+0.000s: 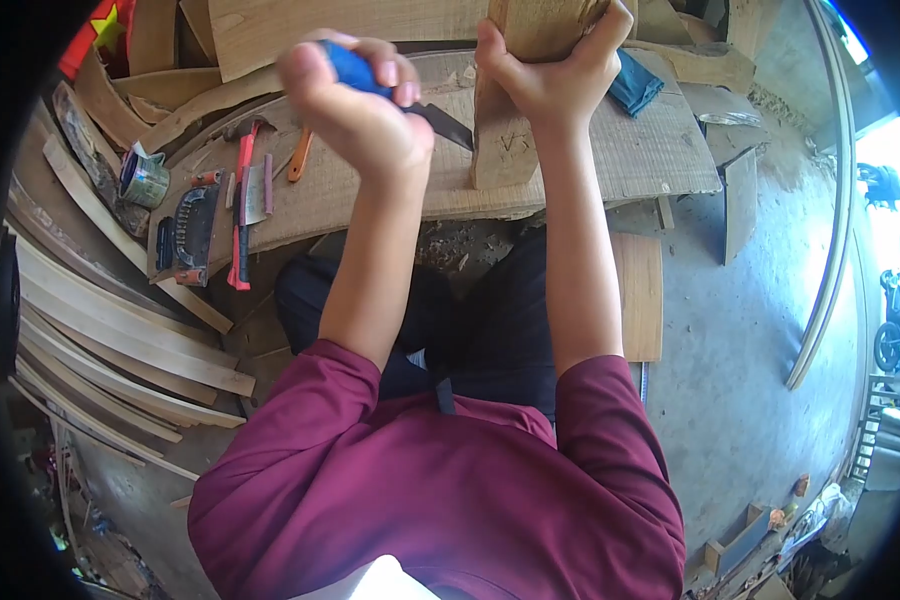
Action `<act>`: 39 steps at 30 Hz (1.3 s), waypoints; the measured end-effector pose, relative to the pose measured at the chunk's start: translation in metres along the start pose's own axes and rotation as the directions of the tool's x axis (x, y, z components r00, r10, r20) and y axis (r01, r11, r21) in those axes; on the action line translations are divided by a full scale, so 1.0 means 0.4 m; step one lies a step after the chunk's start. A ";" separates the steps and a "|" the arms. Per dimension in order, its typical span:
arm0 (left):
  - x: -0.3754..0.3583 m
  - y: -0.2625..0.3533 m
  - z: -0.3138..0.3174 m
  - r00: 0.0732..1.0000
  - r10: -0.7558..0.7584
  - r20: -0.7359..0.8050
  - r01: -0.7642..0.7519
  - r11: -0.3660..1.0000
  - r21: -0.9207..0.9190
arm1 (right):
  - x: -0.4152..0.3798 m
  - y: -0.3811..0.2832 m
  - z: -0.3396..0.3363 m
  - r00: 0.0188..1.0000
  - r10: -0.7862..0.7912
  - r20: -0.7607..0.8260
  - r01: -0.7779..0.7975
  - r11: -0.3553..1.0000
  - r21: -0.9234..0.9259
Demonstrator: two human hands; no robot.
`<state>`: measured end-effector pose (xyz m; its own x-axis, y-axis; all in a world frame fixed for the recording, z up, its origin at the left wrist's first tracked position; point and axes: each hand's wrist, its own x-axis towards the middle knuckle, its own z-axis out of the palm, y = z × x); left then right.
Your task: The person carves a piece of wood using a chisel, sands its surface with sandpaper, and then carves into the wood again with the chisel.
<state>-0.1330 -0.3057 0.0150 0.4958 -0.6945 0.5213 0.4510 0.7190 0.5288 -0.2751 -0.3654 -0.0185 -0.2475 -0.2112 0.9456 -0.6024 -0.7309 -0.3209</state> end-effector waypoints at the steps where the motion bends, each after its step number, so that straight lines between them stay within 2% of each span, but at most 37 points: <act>1: 0.003 0.017 0.001 1.000 -0.006 -0.030 0.005 1.000 -0.013 | -0.001 0.004 0.002 1.000 0.010 -0.016 -0.009 1.000 0.028; 4: -0.023 -0.014 0.000 0.999 0.003 0.043 -0.006 0.998 0.057 | 0.002 -0.010 -0.006 1.000 0.002 -0.002 -0.002 1.000 -0.028; 5: -0.024 -0.021 0.005 0.992 0.069 0.108 -0.078 0.993 0.085 | 0.001 -0.006 -0.005 1.000 0.001 0.001 -0.001 1.000 -0.022; 6: -0.022 -0.025 0.007 0.990 0.070 0.124 -0.080 0.994 0.077 | 0.003 -0.001 -0.007 1.000 -0.018 0.001 0.019 0.999 -0.050; 8: -0.003 -0.014 0.008 0.988 0.043 0.147 -0.024 0.991 -0.129 | 0.000 0.006 -0.009 0.999 -0.036 0.007 0.036 0.997 -0.072; 10: 0.001 0.023 0.019 0.994 0.076 0.076 -0.075 0.997 -0.005 | -0.001 0.016 -0.007 1.000 -0.022 0.002 0.022 1.000 -0.012; 12: -0.005 0.022 0.017 0.993 0.092 0.074 -0.092 0.996 -0.006 | 0.002 0.004 0.001 1.000 -0.008 -0.015 0.008 1.000 0.018; 14: -0.023 -0.024 0.012 0.992 0.040 0.123 -0.045 0.998 0.041 | -0.001 -0.001 -0.002 1.000 0.006 -0.025 -0.005 0.999 0.046; 15: -0.021 -0.040 0.011 0.972 0.122 0.199 -0.104 0.990 -0.096 | -0.001 0.002 -0.004 1.000 0.008 -0.013 -0.008 0.999 0.032; 18: -0.010 -0.029 0.004 0.979 0.094 0.180 -0.072 0.990 -0.122 | 0.000 0.002 -0.007 1.000 0.005 0.002 -0.005 1.000 0.007; 20: 0.003 0.013 0.000 0.999 0.003 0.053 -0.002 1.000 -0.013 | 0.005 0.005 -0.004 1.000 -0.002 0.005 0.002 1.000 0.002; 22: -0.003 0.049 0.019 0.992 0.112 0.051 -0.112 0.994 -0.001 | 0.002 0.008 -0.007 0.999 -0.034 0.006 0.034 0.999 -0.008; 24: -0.024 -0.016 0.005 0.996 0.014 0.084 -0.018 0.999 0.046 | 0.002 -0.006 -0.004 1.000 -0.004 -0.003 0.004 1.000 0.014; 25: -0.030 -0.065 -0.004 0.981 0.133 0.139 -0.145 0.986 0.083 | 0.005 -0.011 0.000 1.000 0.019 -0.014 -0.019 0.999 0.041; 27: -0.023 -0.046 -0.008 0.982 0.095 0.164 -0.107 0.992 0.068 | 0.004 0.006 -0.002 1.000 0.016 -0.008 -0.016 0.999 0.028; 30: -0.009 0.013 -0.001 0.997 0.001 0.079 -0.004 1.000 0.031 | -0.001 0.008 -0.007 0.999 0.029 0.014 -0.030 0.999 0.025; 31: 0.005 0.031 -0.004 1.000 0.025 0.017 -0.026 0.999 0.034 | -0.001 0.003 -0.007 0.999 0.039 0.013 -0.040 0.999 0.031; 32: 0.011 0.043 -0.007 0.994 0.097 0.046 -0.099 0.995 0.032 | -0.004 0.004 -0.007 0.999 0.045 0.016 -0.045 0.999 0.030; 34: 0.000 0.037 0.012 0.998 0.068 0.008 -0.068 0.998 0.001 | -0.002 0.009 -0.005 0.998 0.053 0.016 -0.054 0.997 0.060; 36: -0.026 -0.037 0.003 0.987 0.101 0.128 -0.113 0.990 0.087 | 0.000 0.000 -0.006 0.999 0.046 0.011 -0.047 0.998 0.034; 37: -0.031 -0.061 -0.008 0.979 0.136 0.150 -0.139 0.990 0.015 | 0.004 -0.004 -0.005 0.999 0.036 0.002 -0.036 0.999 0.007; 38: -0.028 -0.046 -0.012 0.978 0.090 0.190 -0.096 0.995 0.026 | 0.008 0.002 -0.005 0.999 0.032 -0.002 -0.032 0.999 0.006; 39: -0.024 -0.037 -0.009 0.989 0.069 0.130 -0.074 0.997 0.034 | 0.006 0.006 -0.007 1.000 0.014 0.013 -0.014 1.000 -0.002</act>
<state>-0.1419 -0.3097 -0.0001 0.4251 -0.6406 0.6395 0.3871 0.7673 0.5113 -0.2792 -0.3657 -0.0170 -0.2455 -0.2298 0.9418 -0.6007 -0.7264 -0.3338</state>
